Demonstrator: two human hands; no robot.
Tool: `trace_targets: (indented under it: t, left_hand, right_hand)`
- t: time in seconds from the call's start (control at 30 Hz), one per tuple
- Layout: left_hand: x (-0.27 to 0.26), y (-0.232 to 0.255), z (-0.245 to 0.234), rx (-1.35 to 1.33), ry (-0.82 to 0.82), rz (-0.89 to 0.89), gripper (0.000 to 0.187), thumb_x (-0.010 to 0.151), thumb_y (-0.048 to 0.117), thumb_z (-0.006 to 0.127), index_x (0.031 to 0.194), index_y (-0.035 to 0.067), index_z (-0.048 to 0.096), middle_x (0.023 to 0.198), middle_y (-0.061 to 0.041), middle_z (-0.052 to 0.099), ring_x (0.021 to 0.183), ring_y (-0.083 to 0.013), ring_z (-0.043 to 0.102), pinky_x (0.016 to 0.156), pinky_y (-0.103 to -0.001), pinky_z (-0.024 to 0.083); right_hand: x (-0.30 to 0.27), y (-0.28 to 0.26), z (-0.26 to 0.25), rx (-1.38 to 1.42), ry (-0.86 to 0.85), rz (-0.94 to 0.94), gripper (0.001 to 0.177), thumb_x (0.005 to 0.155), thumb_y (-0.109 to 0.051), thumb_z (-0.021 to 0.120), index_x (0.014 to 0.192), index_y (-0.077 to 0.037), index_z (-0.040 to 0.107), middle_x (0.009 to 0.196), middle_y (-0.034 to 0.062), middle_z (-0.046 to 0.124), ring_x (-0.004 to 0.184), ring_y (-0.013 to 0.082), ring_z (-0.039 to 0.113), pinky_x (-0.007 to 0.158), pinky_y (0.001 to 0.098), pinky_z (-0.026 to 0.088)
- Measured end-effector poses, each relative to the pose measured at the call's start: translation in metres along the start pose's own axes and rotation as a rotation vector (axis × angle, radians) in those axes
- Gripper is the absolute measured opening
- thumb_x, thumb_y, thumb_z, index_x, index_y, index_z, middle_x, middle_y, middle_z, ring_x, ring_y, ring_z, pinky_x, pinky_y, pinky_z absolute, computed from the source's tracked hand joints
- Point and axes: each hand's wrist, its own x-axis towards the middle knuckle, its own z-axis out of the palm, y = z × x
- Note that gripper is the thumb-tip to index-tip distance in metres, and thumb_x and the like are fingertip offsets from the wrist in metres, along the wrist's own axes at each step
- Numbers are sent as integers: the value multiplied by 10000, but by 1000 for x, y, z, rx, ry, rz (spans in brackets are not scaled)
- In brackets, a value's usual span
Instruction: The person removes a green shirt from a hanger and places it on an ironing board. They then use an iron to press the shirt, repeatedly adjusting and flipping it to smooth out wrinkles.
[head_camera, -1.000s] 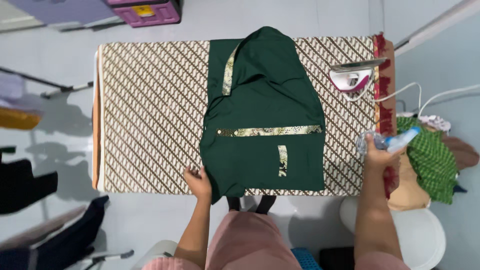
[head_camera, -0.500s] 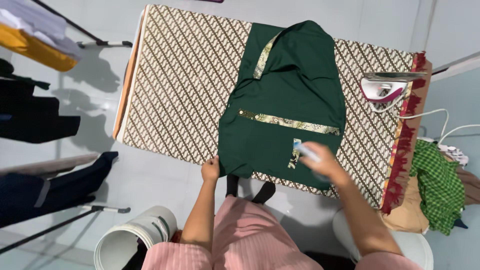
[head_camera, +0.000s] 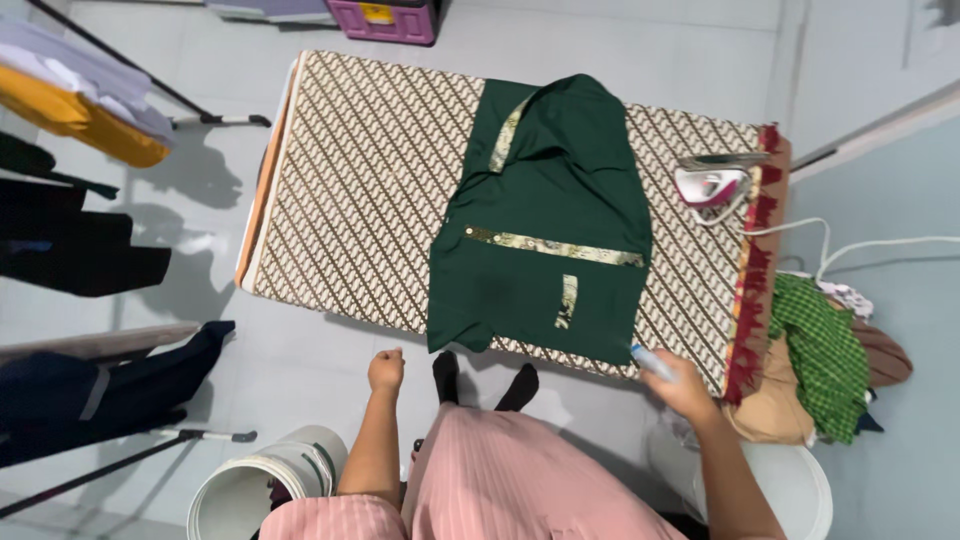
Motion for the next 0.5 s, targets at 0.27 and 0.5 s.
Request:
trace_targets:
  t: [0.27, 0.5]
  left_hand:
    - [-21, 45, 32, 163, -4, 131, 346, 914, 391, 691, 950, 57, 775, 925, -155, 761, 898, -313, 707, 846, -418, 542]
    - [-26, 86, 60, 119, -99, 284, 339, 947, 370, 675, 972, 42, 753, 900, -155, 771, 864, -301, 738, 819, -398, 552]
  right_hand:
    - [-22, 14, -26, 371, 75, 58, 167, 850, -155, 731, 997, -80, 701, 750, -11, 675, 625, 99, 613, 561, 275, 509]
    - [22, 7, -42, 353, 282, -44, 302, 841, -122, 758, 1130, -59, 697, 877, 6, 692, 722, 92, 607, 641, 274, 503]
